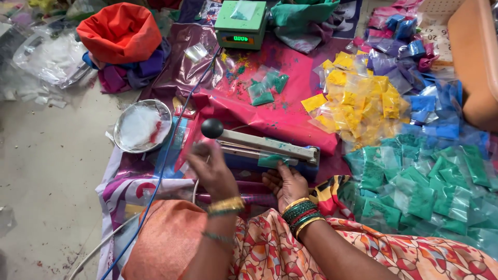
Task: The person seals small plastic bags filled with colored powder using an impulse heat sealer.
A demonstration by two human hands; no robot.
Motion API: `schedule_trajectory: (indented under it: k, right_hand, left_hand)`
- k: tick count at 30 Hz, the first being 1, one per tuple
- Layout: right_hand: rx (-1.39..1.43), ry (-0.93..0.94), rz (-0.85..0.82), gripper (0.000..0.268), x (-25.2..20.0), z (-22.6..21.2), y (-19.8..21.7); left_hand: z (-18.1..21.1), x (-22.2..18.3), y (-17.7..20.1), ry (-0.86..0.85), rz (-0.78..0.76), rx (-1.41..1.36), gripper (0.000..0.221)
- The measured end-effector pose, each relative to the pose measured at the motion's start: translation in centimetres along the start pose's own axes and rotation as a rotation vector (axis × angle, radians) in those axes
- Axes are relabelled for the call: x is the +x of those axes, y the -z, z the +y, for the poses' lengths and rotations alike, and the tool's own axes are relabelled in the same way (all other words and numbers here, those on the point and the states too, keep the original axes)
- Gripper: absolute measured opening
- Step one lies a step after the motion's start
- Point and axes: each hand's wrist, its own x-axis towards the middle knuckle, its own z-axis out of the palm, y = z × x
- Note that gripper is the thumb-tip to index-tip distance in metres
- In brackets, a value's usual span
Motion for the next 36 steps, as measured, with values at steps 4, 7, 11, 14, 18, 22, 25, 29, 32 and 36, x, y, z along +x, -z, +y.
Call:
schedule_trajectory:
  k: [4,7,11,14,18,22,25,29,32,36]
  right_hand:
    - [-0.002,-0.01,-0.012,0.033,-0.1,0.0,-0.1]
    - [0.043,-0.027,-0.012,0.029,-0.3,-0.5,-0.3]
    - [0.029,0.018,-0.023,0.02,-0.1,-0.8,-0.4]
    - [0.016,0.039,-0.035,0.018,-0.2,-0.8,-0.5]
    - [0.0,0.035,-0.059,0.021,-0.6,-0.3,-0.8]
    - [-0.053,0.07,-0.043,0.018,-0.6,0.4,-0.5]
    - [-0.007,0.158,-0.143,0.015,-0.8,0.7,0.0]
    - [-0.089,0.119,-0.232,0.01,-2.7,0.1,0.7]
    - [-0.187,0.063,-0.291,0.01,-3.7,0.0,1.4]
    - [-0.378,0.177,-0.406,0.008,-3.6,0.2,3.5]
  left_hand:
    - [-2.1,-4.9,0.2,0.46,-0.127,0.121,0.026]
    - [-3.4,-4.6,-0.6,0.633,-0.244,0.099,0.022]
    - [-4.0,-3.8,-1.1,0.784,-0.378,0.024,0.019]
    - [-3.5,-3.6,-1.2,0.778,-0.393,-0.063,0.017]
    - [-2.2,-2.4,-0.1,0.835,-0.388,-0.136,0.014]
    - [-3.5,-2.9,2.5,0.864,-0.385,-0.105,0.014]
    - [-3.6,-3.5,3.7,0.78,-0.442,-0.096,0.015]
    - [-0.5,-4.8,3.8,0.748,-0.506,-0.098,0.014]
    - [2.4,-6.0,4.4,0.781,-0.499,-0.148,0.013]
    - [4.4,-7.9,5.3,0.84,-0.468,-0.094,0.014]
